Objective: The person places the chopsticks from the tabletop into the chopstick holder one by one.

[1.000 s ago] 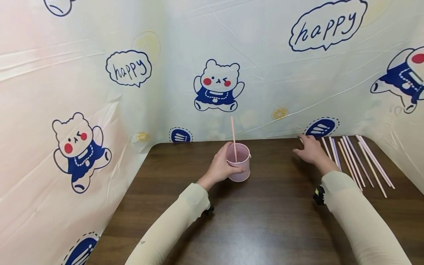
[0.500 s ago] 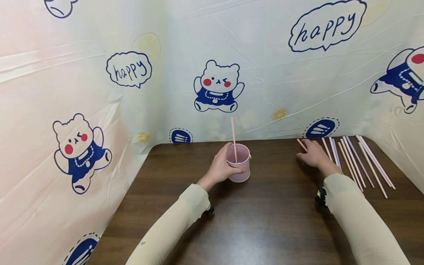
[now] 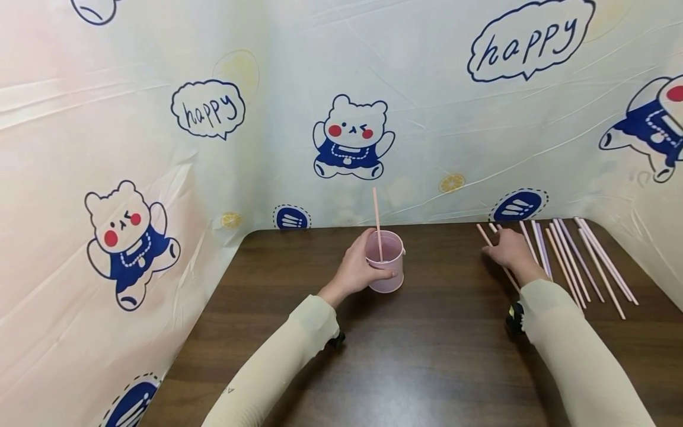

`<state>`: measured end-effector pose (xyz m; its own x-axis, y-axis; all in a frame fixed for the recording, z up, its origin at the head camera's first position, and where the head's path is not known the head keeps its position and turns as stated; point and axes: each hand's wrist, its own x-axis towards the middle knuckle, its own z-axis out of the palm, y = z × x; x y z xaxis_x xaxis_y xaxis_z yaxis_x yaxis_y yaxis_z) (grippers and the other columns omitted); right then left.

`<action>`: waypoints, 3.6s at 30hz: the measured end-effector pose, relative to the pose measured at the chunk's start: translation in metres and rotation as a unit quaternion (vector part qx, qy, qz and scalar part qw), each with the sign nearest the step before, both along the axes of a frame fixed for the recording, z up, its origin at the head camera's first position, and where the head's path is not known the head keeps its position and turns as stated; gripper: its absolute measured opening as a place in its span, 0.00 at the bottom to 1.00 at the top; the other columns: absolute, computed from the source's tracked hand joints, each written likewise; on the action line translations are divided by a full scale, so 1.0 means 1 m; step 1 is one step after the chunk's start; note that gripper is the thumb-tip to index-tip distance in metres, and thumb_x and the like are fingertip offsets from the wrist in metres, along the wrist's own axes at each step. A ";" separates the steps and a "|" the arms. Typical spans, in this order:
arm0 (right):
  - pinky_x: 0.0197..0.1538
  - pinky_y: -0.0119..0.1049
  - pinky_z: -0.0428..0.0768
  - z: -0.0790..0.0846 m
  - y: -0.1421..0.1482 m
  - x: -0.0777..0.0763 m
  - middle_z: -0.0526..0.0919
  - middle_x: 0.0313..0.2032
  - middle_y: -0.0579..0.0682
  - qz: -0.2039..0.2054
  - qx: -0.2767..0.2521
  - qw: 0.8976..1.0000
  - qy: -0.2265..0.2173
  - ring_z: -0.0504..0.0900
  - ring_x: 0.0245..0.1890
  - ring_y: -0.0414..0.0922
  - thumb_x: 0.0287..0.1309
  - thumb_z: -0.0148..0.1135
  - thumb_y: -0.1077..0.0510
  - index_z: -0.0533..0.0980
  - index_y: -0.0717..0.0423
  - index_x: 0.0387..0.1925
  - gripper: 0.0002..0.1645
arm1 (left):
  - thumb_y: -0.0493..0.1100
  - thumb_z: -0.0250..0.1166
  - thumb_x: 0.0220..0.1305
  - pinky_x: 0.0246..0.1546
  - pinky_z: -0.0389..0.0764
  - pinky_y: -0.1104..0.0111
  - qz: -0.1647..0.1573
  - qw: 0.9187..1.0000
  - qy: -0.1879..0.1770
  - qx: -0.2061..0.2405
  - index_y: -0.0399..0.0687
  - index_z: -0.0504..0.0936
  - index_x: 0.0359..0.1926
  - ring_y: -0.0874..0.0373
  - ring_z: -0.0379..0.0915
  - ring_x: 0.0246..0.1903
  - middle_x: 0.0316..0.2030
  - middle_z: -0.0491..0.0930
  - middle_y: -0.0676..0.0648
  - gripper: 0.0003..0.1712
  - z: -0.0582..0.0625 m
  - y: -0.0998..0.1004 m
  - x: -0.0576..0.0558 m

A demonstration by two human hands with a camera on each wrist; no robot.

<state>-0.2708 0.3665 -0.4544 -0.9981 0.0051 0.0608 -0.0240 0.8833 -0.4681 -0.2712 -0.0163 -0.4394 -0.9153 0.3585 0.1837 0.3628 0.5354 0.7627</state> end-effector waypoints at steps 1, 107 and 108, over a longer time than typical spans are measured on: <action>0.48 0.64 0.76 0.000 0.000 0.001 0.80 0.44 0.78 -0.007 -0.003 1.000 -0.006 0.78 0.45 0.74 0.62 0.66 0.55 0.75 0.81 0.47 0.29 | 0.52 0.85 0.43 0.55 0.80 0.54 0.000 1.000 0.000 -0.001 0.56 0.60 0.76 0.51 0.73 0.60 0.63 0.72 0.48 0.61 0.000 0.000 0.000; 0.40 0.32 0.85 0.073 -0.097 -0.004 0.82 0.36 0.47 -0.033 -0.456 0.884 0.095 0.85 0.31 0.34 0.66 0.61 0.71 0.69 0.78 0.61 0.24 | 0.52 0.85 0.43 0.56 0.78 0.55 0.005 1.000 0.022 -0.016 0.58 0.60 0.76 0.54 0.73 0.58 0.62 0.73 0.51 0.62 0.001 0.000 0.001; 0.39 0.32 0.85 0.075 -0.099 -0.004 0.82 0.37 0.47 -0.029 -0.467 0.878 0.097 0.85 0.31 0.34 0.65 0.61 0.71 0.69 0.78 0.60 0.24 | 0.52 0.85 0.43 0.56 0.78 0.55 0.005 1.000 0.022 -0.016 0.58 0.60 0.76 0.54 0.73 0.58 0.62 0.73 0.50 0.62 0.001 0.000 0.001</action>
